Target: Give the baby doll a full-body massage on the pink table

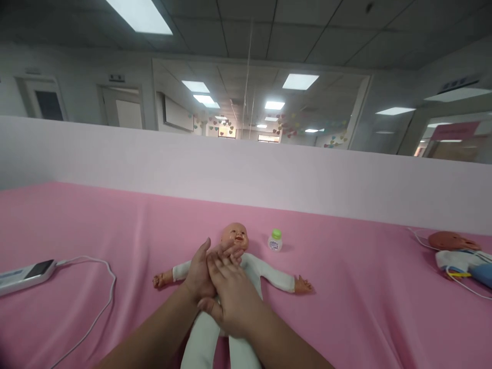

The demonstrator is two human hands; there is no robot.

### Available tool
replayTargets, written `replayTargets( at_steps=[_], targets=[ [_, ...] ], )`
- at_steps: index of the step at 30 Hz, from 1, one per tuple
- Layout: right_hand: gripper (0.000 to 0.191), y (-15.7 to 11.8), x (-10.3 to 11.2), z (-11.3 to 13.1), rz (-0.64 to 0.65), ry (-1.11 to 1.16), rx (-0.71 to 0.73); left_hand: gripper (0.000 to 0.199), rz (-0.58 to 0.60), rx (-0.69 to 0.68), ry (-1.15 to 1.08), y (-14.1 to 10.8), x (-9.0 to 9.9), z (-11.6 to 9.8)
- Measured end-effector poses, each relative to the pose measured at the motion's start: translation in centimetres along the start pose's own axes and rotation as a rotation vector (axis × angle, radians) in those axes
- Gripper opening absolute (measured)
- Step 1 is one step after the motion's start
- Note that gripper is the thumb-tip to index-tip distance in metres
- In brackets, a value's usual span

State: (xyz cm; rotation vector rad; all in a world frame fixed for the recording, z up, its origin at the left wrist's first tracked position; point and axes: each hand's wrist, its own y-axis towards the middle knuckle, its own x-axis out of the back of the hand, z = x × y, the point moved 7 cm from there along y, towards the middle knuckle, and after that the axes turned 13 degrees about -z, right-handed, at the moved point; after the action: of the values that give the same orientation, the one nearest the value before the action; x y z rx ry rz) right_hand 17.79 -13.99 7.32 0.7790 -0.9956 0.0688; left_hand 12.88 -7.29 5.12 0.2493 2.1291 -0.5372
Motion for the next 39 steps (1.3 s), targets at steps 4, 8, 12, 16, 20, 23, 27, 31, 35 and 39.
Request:
replayTargets(
  at_steps=[4, 8, 12, 16, 20, 23, 27, 31, 35, 39],
  targets=[
    [0.085, -0.2, 0.5, -0.9, 0.081, -0.109, -0.121, 0.064, 0.048, -0.013, 0.005, 0.0, -0.1, -1.0],
    [0.081, -0.9, -0.1, 0.9, 0.164, -0.025, -0.048, 0.068, 0.01, -0.16, -0.007, 0.8, 1.1, -3.7],
    [0.091, -1.3, -0.8, 2.0, 0.172, 0.077, 0.042, 0.072, 0.03, -0.155, -0.035, 1.0, 1.2, -3.7],
    [0.105, -0.9, -0.5, 1.1, 0.094, 0.051, 0.037, 0.075, 0.077, -0.071, 0.008, 0.4, -0.2, -0.9],
    [0.099, -0.3, 0.1, -0.8, 0.065, -0.057, -0.041, 0.078, 0.041, 0.008, 0.035, -0.3, -0.7, 0.8],
    [0.095, -0.2, 0.4, -1.7, 0.085, -0.111, -0.123, 0.079, 0.047, -0.011, 0.045, -0.4, -0.6, 0.1],
    [0.098, -0.6, 0.5, -0.6, 0.151, -0.072, -0.134, 0.086, 0.021, -0.136, 0.058, 0.2, 0.5, -2.5],
    [0.098, -1.1, 0.3, 1.6, 0.22, 0.048, -0.037, 0.09, -0.02, -0.246, 0.029, 0.6, 1.2, -4.5],
    [0.108, -1.2, 0.6, 2.4, 0.182, 0.138, 0.032, 0.089, -0.013, -0.222, 0.028, 0.2, 0.6, -3.8],
    [0.118, -0.9, 0.8, 1.8, 0.116, 0.144, 0.049, 0.087, 0.018, -0.144, 0.073, -0.7, -0.5, -1.4]
  ],
)
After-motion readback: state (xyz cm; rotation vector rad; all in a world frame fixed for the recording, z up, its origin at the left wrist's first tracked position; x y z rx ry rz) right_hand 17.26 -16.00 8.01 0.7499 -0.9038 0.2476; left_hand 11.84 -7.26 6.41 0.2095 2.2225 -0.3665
